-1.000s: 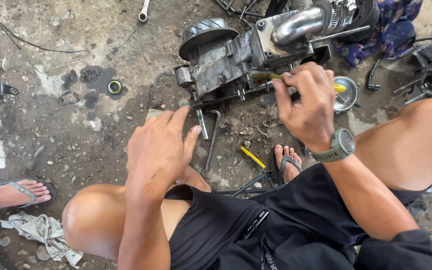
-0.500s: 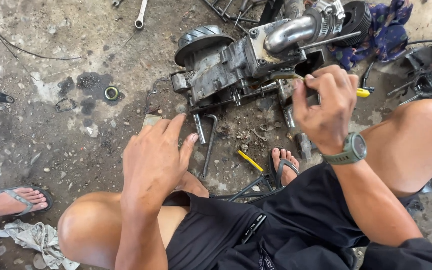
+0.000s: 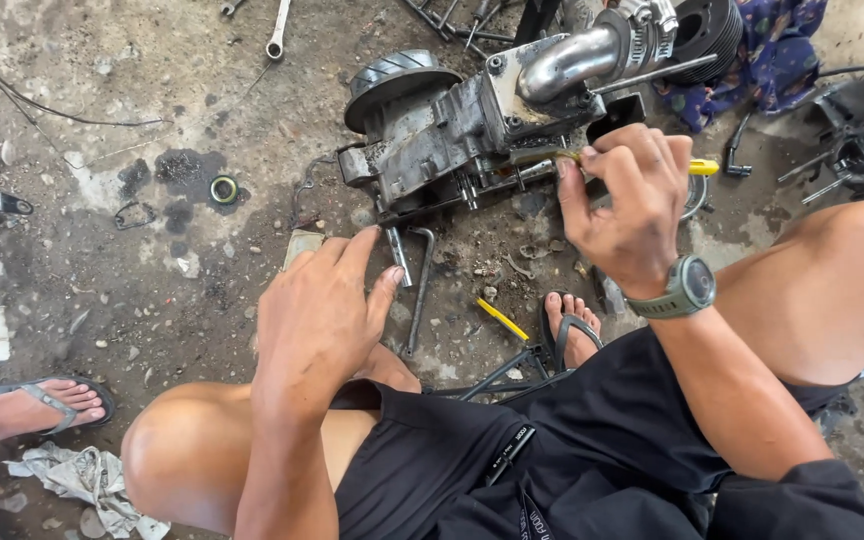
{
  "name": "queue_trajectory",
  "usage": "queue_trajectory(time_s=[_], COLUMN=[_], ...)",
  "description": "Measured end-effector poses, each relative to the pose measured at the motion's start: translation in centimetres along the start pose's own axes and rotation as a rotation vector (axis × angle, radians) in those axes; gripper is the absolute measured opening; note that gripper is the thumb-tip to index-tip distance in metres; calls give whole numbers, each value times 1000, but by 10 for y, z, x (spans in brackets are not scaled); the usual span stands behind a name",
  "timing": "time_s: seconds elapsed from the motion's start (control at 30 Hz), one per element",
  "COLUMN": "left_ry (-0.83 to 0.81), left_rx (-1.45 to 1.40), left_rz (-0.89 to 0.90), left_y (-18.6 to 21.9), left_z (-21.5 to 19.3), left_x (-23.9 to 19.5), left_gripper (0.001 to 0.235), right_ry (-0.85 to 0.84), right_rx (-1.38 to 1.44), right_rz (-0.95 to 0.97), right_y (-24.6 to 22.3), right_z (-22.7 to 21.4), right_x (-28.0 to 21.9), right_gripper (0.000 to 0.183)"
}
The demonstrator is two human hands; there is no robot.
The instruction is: The person uses a yellow screwdriver to adjust components on a disassembled motorcycle engine block placed on the ground. They repeatedly insert and turn the screwdriver in various slots while holding the engine steady with their other hand.
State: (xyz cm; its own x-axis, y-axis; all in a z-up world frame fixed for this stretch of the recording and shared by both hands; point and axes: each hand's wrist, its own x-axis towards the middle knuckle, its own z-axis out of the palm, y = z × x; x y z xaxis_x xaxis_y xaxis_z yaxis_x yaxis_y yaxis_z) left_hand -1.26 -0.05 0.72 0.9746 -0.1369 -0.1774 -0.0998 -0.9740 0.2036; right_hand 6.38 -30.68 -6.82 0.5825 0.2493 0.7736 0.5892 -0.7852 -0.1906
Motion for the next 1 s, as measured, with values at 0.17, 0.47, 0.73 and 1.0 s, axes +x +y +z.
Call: queue_trajectory(time_s=[0.17, 0.47, 0.73, 1.0], left_ry=[-30, -67, -191, -190], left_rx=[-5, -27, 18, 17], left_rz=[-29, -31, -89, -88], left_y=[0, 0, 10, 13], left_z=[-3, -2, -15, -19], left_x=[0, 4, 11, 12], left_gripper=[50, 51, 54, 53], right_ry=[-26, -45, 32, 3], right_rx=[-20, -19, 159, 103], right_rz=[69, 89, 21, 26], right_y=[12, 38, 41, 26], right_z=[-16, -23, -2, -17], right_x=[0, -9, -11, 0], right_gripper=[25, 24, 18, 22])
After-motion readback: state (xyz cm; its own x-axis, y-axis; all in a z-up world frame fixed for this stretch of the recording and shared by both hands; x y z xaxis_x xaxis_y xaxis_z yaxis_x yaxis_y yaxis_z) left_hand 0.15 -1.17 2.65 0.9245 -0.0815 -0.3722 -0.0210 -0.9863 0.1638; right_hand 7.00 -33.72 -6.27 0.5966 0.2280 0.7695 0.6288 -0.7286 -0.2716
